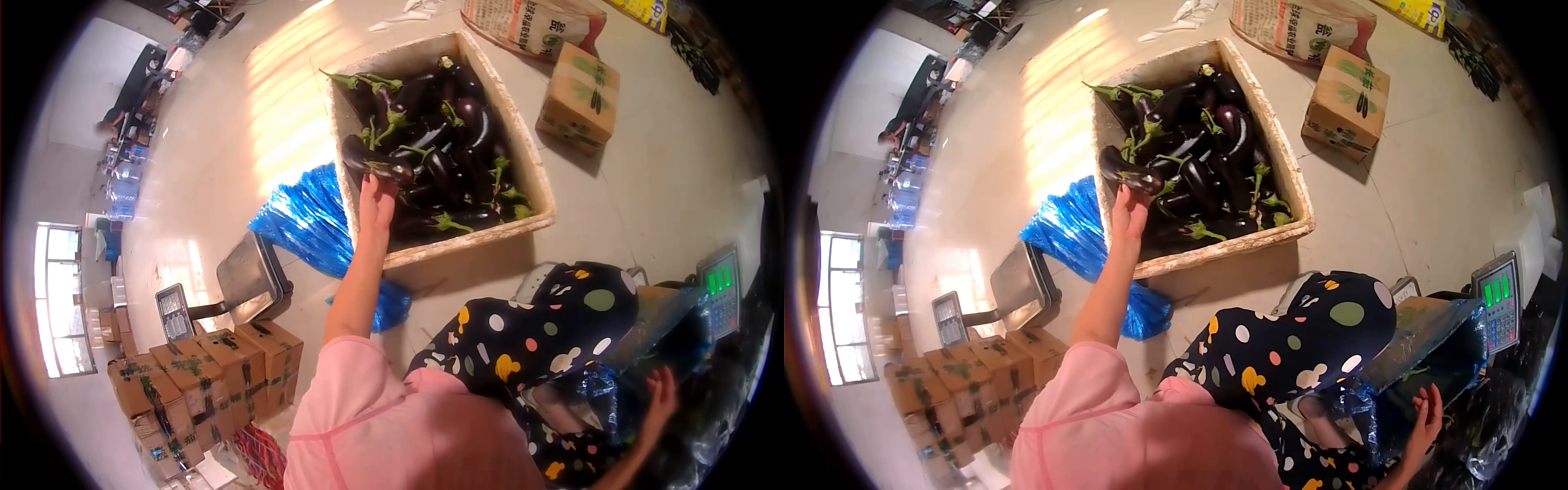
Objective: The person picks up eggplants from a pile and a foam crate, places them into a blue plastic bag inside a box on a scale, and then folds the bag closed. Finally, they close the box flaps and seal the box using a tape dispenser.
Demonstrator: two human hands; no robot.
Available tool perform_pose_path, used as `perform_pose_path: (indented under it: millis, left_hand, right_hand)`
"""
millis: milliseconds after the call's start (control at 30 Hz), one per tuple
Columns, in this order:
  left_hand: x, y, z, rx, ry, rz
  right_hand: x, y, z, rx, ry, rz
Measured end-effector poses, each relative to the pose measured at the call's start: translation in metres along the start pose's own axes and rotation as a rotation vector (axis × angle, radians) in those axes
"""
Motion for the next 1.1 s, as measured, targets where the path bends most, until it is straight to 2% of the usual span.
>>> perform_pose_path:
  millis: [67, 233, 333, 367, 467, 500, 600, 733, 800, 833, 900, 967, 1000, 1033, 1067, 1100]
  left_hand:
    - [0.001, -0.007, -0.001, -0.079, -0.053, -0.072]
    - [-0.009, 0.009, -0.013, -0.067, -0.157, 0.040]
    - [0.018, 0.003, 0.008, -0.019, -0.192, -0.091]
    - [0.035, -0.002, 0.019, 0.053, -0.130, -0.160]
    - [0.076, -0.018, 0.046, -0.018, -0.265, -0.313]
    - [0.086, -0.021, 0.050, -0.042, -0.319, -0.308]
    - [0.114, -0.030, 0.059, -0.161, -0.525, -0.647]
    - [0.137, -0.044, 0.043, -0.240, -0.499, -0.685]
    - [0.159, -0.058, 0.038, -0.299, -0.506, -0.773]
    - [0.168, -0.063, 0.035, -0.337, -0.501, -0.819]
    - [0.198, -0.081, 0.031, -0.420, -0.479, -0.864]
    - [0.237, -0.108, 0.027, -0.574, -0.417, -0.882]
    - [0.256, -0.123, 0.019, -0.648, -0.401, -0.909]
    - [0.266, -0.130, 0.009, -0.685, -0.215, -0.970]
    - [0.291, -0.152, 0.003, -0.753, -0.166, -1.005]
    - [0.310, -0.172, -0.005, -0.822, -0.109, -1.031]
  right_hand:
    - [0.000, 0.002, 0.001, -0.009, 0.014, 0.002]
    - [0.002, 0.001, -0.001, -0.007, 0.030, -0.005]
    - [-0.001, 0.000, 0.002, -0.048, -0.013, -0.009]
    - [0.000, -0.002, 0.000, -0.049, -0.004, 0.006]
    - [0.002, -0.004, -0.002, -0.053, 0.017, 0.023]
    - [0.001, -0.002, 0.002, -0.065, 0.027, 0.022]
    - [0.006, 0.001, 0.002, -0.074, 0.076, 0.023]
    - [0.014, 0.003, -0.006, -0.094, 0.103, -0.009]
    - [0.021, 0.010, -0.014, -0.247, 0.061, -0.019]
    - [0.034, 0.007, -0.040, -0.257, -0.025, -0.021]
    - [0.062, 0.004, -0.083, -0.396, -0.005, -0.014]
    - [0.092, -0.002, -0.137, -0.658, -0.386, 0.043]
    - [0.103, -0.003, -0.153, -0.756, -0.446, 0.056]
    - [0.111, 0.001, -0.158, -0.812, -0.453, 0.046]
    - [0.118, 0.003, -0.163, -0.944, -0.542, 0.026]
    - [0.124, 0.009, -0.168, -0.978, -0.659, 0.022]
Point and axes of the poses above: each hand's wrist, its own y-axis towards the middle knuckle, its own x-axis out of the palm, z = x × y, the point moved 3 cm from there along y, towards the middle knuckle, and after that the axes turned 14 degrees about y, right-handed, at the moved point
